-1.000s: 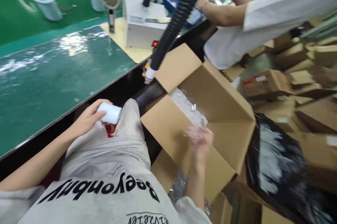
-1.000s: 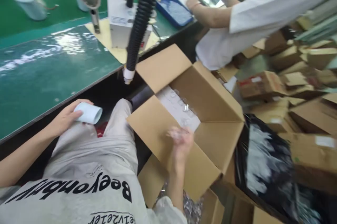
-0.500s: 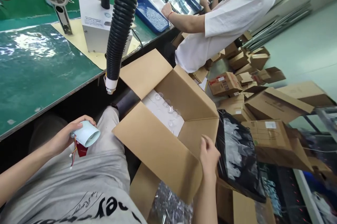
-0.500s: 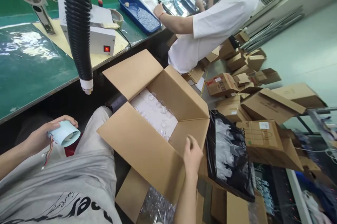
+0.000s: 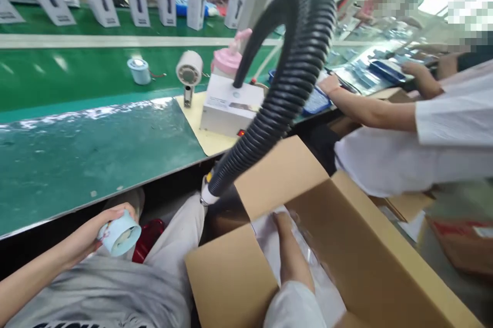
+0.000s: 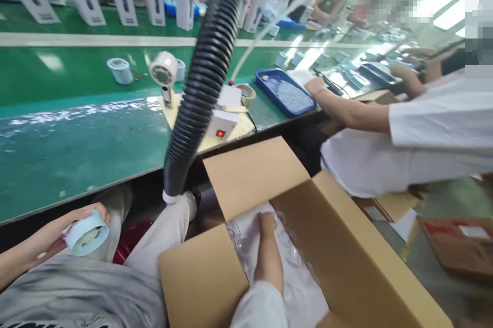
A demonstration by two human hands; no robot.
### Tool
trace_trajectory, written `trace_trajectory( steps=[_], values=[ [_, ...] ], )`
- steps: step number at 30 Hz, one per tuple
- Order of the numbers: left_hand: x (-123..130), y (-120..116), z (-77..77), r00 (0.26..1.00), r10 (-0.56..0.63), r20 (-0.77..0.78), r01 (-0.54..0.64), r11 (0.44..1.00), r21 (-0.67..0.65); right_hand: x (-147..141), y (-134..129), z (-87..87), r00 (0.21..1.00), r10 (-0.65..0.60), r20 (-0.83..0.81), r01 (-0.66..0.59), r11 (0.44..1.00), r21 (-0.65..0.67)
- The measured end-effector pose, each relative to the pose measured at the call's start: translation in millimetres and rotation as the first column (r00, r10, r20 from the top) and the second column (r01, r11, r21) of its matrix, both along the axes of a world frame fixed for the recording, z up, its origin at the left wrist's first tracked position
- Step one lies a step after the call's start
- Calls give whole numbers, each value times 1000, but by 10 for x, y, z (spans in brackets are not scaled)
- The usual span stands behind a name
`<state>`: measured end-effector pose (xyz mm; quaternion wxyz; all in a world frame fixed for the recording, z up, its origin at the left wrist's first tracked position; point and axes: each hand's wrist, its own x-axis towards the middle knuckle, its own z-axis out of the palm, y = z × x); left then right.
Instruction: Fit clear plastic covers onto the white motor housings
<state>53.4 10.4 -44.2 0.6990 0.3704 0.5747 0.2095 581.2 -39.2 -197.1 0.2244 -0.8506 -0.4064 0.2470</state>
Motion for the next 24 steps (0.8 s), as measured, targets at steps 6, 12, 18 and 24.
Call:
trace_trajectory(
  steps=[6, 12, 18, 24],
  values=[
    [37, 77, -64, 975, 112, 192, -93, 990, -106, 202, -425, 343, 986, -165, 35, 153, 962, 226],
    [62, 134, 7, 968, 14, 251, 22, 990, -139, -119, -798, 844, 983, -169, -67, 181, 939, 291],
    [-157, 60, 2, 989, 8, 150, 12, 991, -136, -456, -946, 708, 981, -189, -42, 179, 970, -167],
    [-418, 102, -243, 999, 46, 6, -45, 984, -170, -339, -823, 365, 999, 8, 50, 14, 903, -429]
  ],
)
